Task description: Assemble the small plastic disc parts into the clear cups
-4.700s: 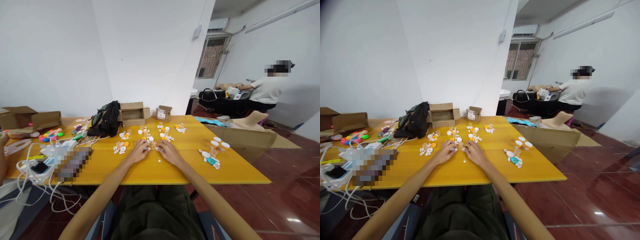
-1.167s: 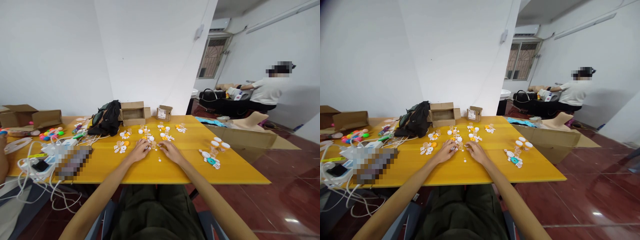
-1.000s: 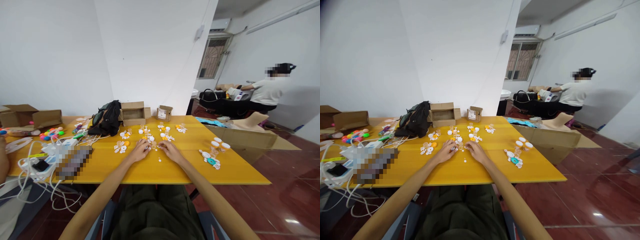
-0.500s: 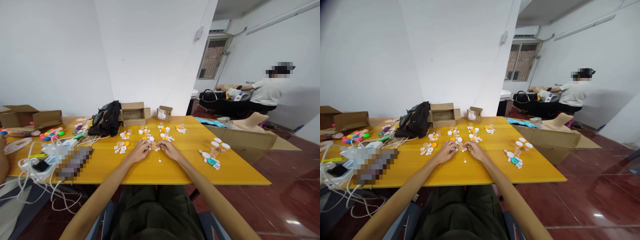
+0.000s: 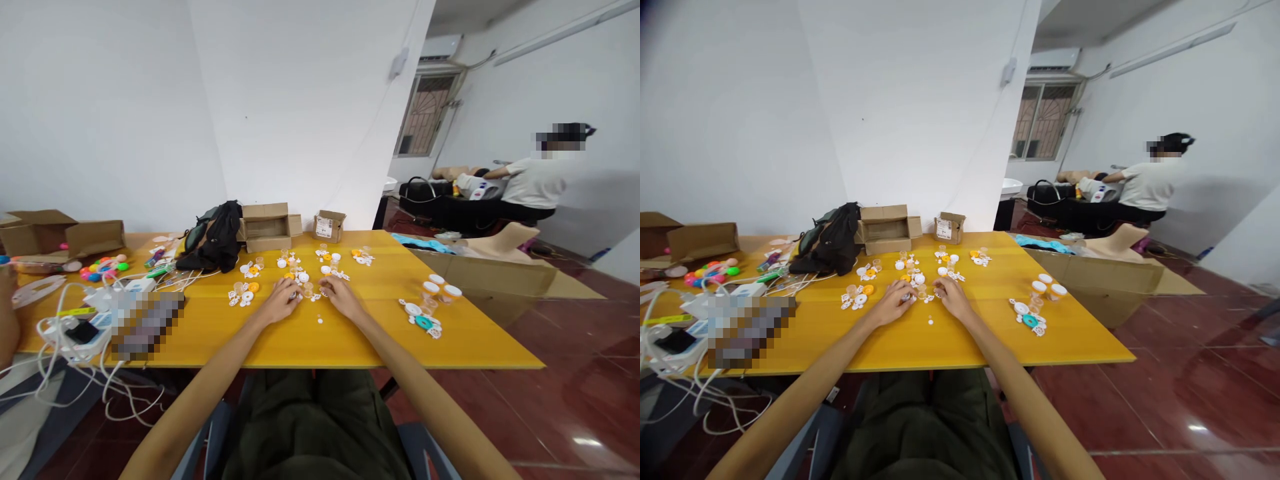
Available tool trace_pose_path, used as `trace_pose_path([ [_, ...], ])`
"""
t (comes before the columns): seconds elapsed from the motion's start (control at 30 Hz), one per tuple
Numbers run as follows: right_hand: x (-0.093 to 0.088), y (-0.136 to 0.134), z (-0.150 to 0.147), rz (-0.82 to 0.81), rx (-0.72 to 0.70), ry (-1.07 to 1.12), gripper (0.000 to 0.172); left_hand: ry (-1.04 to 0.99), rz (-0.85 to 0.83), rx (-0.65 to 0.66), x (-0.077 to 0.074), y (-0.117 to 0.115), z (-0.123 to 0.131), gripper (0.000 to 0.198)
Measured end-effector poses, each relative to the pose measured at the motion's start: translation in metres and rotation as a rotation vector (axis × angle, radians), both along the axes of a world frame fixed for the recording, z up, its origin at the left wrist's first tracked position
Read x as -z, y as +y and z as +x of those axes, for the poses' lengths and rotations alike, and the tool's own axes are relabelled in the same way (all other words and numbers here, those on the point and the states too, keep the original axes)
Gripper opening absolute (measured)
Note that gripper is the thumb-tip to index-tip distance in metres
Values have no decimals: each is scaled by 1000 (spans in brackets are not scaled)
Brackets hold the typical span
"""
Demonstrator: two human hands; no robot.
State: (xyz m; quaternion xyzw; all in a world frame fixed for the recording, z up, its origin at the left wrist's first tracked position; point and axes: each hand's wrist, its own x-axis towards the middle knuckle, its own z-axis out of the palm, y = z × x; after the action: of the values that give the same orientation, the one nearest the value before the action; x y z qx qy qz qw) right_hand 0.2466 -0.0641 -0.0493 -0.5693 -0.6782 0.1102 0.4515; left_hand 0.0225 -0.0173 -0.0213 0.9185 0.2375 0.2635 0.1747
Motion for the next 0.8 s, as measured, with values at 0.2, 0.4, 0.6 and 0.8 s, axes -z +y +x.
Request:
trace_pose_path([
  [0.2, -5, -3, 1, 25, 6, 20, 11, 8, -1, -1, 3, 3, 0, 16],
  [0.4, 5, -33, 22, -6, 31, 29, 9, 9, -7, -7, 4, 3, 0, 15],
  [0.6, 6, -36, 22, -20, 54, -75, 6, 4, 6, 3, 3, 3, 0, 15],
  [0.8, 1, -17, 11, 15, 132, -222, 6, 0, 4, 9, 6, 6, 0, 14],
])
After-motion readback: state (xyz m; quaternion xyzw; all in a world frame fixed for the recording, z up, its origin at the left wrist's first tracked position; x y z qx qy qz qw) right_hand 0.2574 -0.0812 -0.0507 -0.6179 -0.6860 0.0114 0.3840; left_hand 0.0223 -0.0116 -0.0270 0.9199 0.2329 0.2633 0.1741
